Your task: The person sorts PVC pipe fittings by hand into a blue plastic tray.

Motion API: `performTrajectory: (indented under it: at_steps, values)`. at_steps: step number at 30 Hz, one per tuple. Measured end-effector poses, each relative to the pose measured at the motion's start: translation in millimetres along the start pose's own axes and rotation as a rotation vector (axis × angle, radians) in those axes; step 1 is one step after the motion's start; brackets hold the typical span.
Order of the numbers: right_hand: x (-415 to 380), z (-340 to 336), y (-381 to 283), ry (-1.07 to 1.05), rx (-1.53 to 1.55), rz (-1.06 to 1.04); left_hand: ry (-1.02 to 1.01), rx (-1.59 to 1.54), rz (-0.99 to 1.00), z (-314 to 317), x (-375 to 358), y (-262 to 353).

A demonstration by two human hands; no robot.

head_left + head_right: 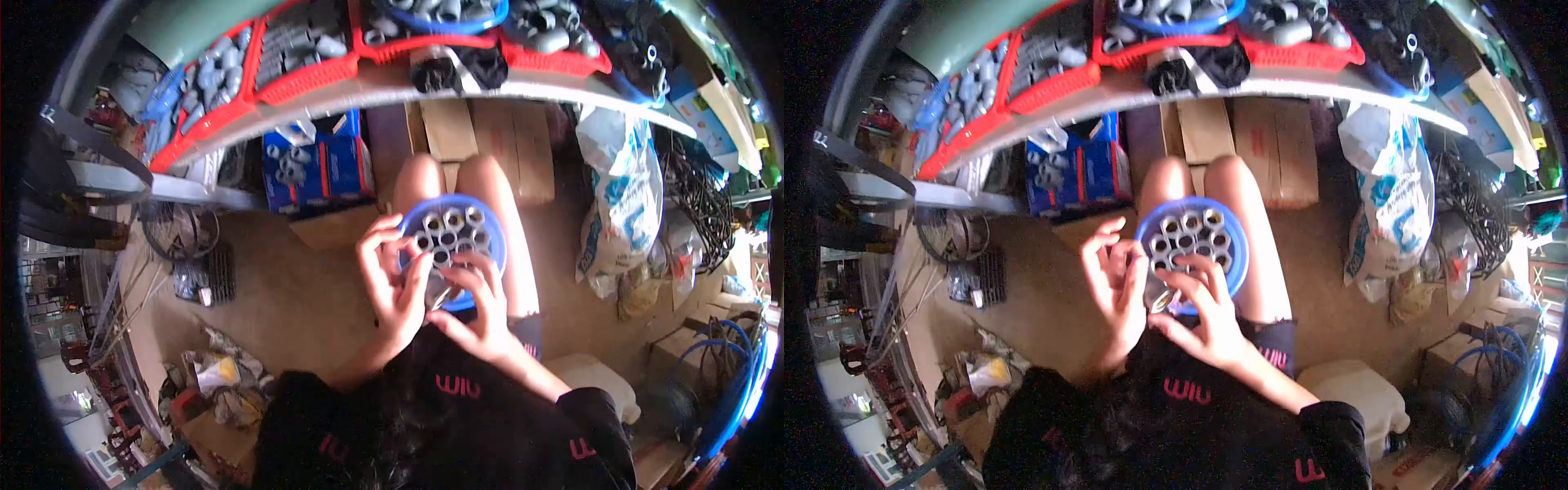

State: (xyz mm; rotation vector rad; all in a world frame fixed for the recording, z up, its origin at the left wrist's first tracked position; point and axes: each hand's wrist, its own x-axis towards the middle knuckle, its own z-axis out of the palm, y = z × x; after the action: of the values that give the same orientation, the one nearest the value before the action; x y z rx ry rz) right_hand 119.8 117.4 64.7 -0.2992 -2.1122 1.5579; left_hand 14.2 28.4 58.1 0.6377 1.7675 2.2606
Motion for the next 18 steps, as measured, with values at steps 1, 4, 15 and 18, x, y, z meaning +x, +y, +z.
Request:
performTrajectory:
  at_steps: [1, 4, 15, 18]
  values:
    - [0, -8, 7, -0.083, -0.055, -0.1, -0.085, 0.052, 0.032, 1, -5, -1]
    - [-26, -14, 11, -0.057, -0.014, -0.079, -0.215, 0.115, -0.007, 3, -22, -2]
    - [-28, -55, 71, 0.366, -0.146, 0.2, 0.324, -0.91, -0.99, -109, 3, -12]
    - [-15, -61, 81, 0.32, -0.192, 0.133, 0.36, -1.061, -1.125, -106, -2, -16]
